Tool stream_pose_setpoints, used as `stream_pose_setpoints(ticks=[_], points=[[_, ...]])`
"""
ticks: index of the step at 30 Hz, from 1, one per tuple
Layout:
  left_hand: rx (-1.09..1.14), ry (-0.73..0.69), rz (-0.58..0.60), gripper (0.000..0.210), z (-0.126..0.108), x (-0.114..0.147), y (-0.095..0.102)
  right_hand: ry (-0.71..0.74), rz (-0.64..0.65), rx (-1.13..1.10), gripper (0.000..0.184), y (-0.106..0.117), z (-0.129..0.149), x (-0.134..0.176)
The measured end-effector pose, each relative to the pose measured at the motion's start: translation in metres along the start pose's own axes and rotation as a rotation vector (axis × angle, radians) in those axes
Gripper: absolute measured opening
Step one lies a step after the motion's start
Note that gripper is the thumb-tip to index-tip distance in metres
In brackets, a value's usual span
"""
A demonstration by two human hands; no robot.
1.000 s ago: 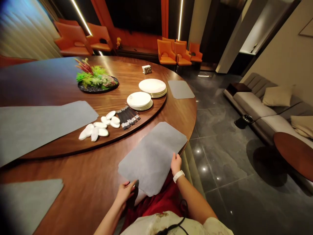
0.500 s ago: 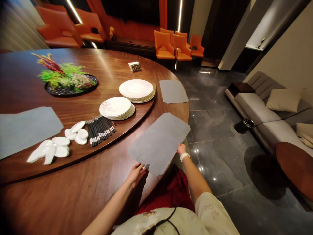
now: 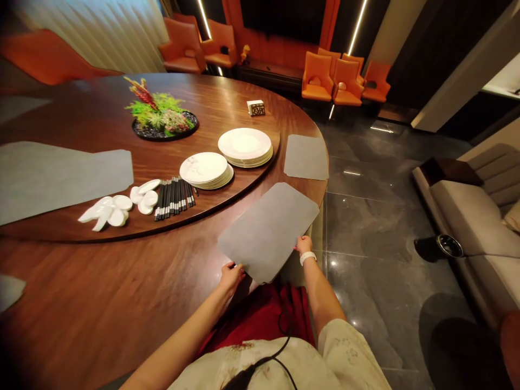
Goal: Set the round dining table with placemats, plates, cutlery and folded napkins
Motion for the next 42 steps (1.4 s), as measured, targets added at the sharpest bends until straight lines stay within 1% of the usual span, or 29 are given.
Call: stream_pose_setpoints(ticks=[4,5,8,10,12,14,15,17,18,20,22,25,27,29,31,32,35,36,38,40,42], points=[[-0.034,-0.001,-0.084,0.057,-0.004,0.0,-0.004,0.019,0.017,-0.013,0.027,-0.002,0.003,0.0],[-0.046,-0.003,-0.089,0.054,-0.005,0.0,-0.005,0.023,0.021,-0.017,0.026,-0.002,0.004,0.001],[-0.069,-0.03,-0.07,0.034,-0.008,0.004,-0.009,0.021,0.031,-0.03,0.021,-0.001,0.004,0.005],[-0.065,-0.064,-0.057,0.027,-0.012,0.009,-0.009,0.014,0.023,-0.033,0.018,0.001,0.004,0.009],[-0.052,-0.1,-0.056,0.029,-0.017,0.015,-0.002,0.013,0.002,-0.031,0.019,0.005,0.003,0.015],[-0.024,-0.134,-0.034,0.033,-0.024,0.02,0.017,0.023,-0.032,-0.028,0.024,0.011,-0.001,0.024],[-0.002,-0.151,-0.015,0.036,-0.028,0.021,0.032,0.029,-0.046,-0.031,0.026,0.014,-0.005,0.029],[0.053,-0.176,0.02,0.042,-0.034,0.021,0.072,0.034,-0.062,-0.046,0.029,0.017,-0.015,0.042],[0.08,-0.178,0.025,0.044,-0.037,0.02,0.097,0.032,-0.061,-0.057,0.03,0.017,-0.023,0.049],[0.117,-0.143,-0.002,0.046,-0.04,0.014,0.153,0.017,-0.036,-0.074,0.03,0.013,-0.041,0.068],[0.129,-0.093,-0.054,0.043,-0.041,0.007,0.21,0.024,0.0,-0.063,0.03,0.005,-0.062,0.089],[0.085,-0.096,-0.175,0.035,-0.049,-0.005,0.287,0.132,0.057,0.041,0.035,-0.012,-0.089,0.123],[0.035,-0.137,-0.27,0.031,-0.058,-0.015,0.33,0.236,0.106,0.159,0.039,-0.027,-0.103,0.143],[0.002,-0.169,-0.332,0.031,-0.067,-0.029,0.365,0.329,0.144,0.281,0.04,-0.047,-0.112,0.161],[-0.022,-0.188,-0.352,0.032,-0.075,-0.045,0.394,0.376,0.152,0.382,0.036,-0.067,-0.118,0.178],[-0.043,-0.197,-0.355,0.034,-0.078,-0.053,0.406,0.367,0.155,0.419,0.033,-0.078,-0.122,0.185],[-0.138,-0.235,-0.356,0.036,-0.086,-0.07,0.436,0.253,0.181,0.484,0.024,-0.105,-0.131,0.207],[-0.177,-0.25,-0.356,0.035,-0.088,-0.074,0.443,0.225,0.188,0.496,0.022,-0.111,-0.133,0.215],[-0.251,-0.271,-0.353,0.03,-0.091,-0.076,0.456,0.228,0.198,0.521,0.017,-0.121,-0.13,0.231],[-0.366,-0.287,-0.347,0.028,-0.092,-0.074,0.466,0.283,0.199,0.546,0.012,-0.126,-0.12,0.246],[-0.553,-0.303,-0.343,0.033,-0.09,-0.069,0.474,0.342,0.187,0.577,0.007,-0.13,-0.105,0.257]])
Point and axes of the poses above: each hand's wrist, its own x-axis away from the middle knuckle, its own y-axis out of the back of the hand, z = x × y, the point moved 3 cm from there along -x, towards the middle knuckle, and after that the axes turned 9 degrees about x, right-handed, at the moved point
